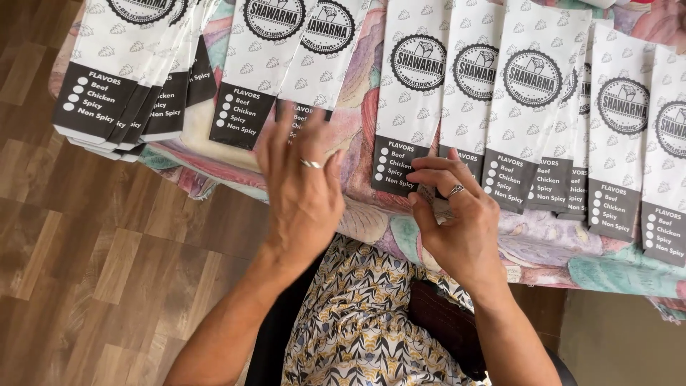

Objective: The person applies glue to the bottom edge of white paper food packages and folds the edges to seal them. They repeat this process for multiple packages, then gather the sealed packages into a neat stack.

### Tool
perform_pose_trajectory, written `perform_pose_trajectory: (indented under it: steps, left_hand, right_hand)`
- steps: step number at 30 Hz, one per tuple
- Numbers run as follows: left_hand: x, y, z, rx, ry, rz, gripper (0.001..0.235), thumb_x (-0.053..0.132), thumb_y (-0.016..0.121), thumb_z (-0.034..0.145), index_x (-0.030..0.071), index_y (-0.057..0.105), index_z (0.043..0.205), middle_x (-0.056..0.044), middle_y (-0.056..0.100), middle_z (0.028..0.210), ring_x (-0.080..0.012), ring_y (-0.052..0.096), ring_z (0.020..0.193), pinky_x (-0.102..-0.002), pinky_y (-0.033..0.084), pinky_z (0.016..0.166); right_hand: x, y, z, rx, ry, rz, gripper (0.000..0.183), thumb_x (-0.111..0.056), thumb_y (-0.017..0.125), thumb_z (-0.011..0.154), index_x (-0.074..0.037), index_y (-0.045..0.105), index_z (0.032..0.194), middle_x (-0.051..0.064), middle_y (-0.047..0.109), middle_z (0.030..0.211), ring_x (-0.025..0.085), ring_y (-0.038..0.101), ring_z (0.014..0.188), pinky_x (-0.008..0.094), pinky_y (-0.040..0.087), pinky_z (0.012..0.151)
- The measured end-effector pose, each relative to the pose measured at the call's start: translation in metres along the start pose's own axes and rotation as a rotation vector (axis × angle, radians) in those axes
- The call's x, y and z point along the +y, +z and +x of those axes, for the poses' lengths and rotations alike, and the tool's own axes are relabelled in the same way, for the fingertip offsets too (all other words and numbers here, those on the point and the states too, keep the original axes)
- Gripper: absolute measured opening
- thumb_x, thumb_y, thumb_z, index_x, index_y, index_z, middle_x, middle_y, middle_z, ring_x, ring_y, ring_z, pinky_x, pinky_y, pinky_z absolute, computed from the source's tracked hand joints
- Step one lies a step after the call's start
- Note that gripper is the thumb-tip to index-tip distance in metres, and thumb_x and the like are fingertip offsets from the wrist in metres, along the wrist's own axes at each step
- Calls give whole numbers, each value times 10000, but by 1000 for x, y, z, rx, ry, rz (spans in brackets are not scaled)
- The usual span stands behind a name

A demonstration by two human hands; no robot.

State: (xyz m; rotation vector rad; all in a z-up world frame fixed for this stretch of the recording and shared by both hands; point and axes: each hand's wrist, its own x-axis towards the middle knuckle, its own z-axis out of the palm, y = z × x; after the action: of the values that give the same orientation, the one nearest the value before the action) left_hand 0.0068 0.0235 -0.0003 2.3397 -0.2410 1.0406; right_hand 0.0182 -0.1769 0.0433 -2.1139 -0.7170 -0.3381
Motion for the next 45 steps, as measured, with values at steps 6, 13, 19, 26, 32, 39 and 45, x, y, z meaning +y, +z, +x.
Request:
perform_pose_trajectory:
  steps: [6,13,19,26,32,39,45]
  left_hand:
    - [9,1,1,-202,-115,-89,587,409,659,990,-28,482,1339,-340,571,1364,-523,396,1397,-631,264,1176]
    - [13,1,-8,-395,-59,-230,821,399,791,937,38,325,1507,-192,341,1633,-326,311,1557,-529,196,1355]
    - [-21,-44,10,-326,90,-353,459,-53,753,929,20,535,1327,-190,537,1464,-339,550,1391,-528,396,1258]
    - [-31,-43,10,-351,130,-437,287,-100,711,955,-32,603,1212,-199,594,1345,-357,600,1290,-451,495,1163]
    - [-34,-42,8,-345,127,-503,148,-93,734,939,-64,675,1072,-213,570,1333,-312,679,1189,-387,588,1079]
    - [-32,-42,8,-336,175,-487,83,-99,726,945,-131,688,1011,-232,559,1313,-352,659,1185,-418,579,1071]
    - [-23,-41,11,-353,81,-458,21,-75,616,993,-89,628,983,-221,537,1249,-330,617,1174,-401,572,1052]
  right_hand:
    - [1,0,-4,-35,-13,9,271,176,641,816,31,731,1026,212,726,1171,401,720,1065,581,407,1145]
    - [4,-12,-13,-14,-3,-140,328,132,583,901,-38,655,1172,158,662,1375,405,646,1332,505,514,1190]
    - [-5,27,1,-38,-196,-11,225,67,716,962,34,657,1177,219,636,1367,330,733,1182,522,472,1231]
    - [-3,44,3,-46,-233,-6,224,-5,739,955,74,635,1139,237,667,1258,324,671,1202,528,418,1232]
    - [-5,41,-1,-31,-230,-40,191,0,744,957,54,653,1115,210,672,1276,348,662,1245,485,460,1214]
    - [-8,37,0,-46,-214,-36,59,36,682,984,72,655,1022,222,656,1299,380,656,1260,469,475,1196]
    - [-17,39,8,-42,-166,24,30,92,615,993,95,633,970,232,663,1210,303,671,1166,505,432,1223]
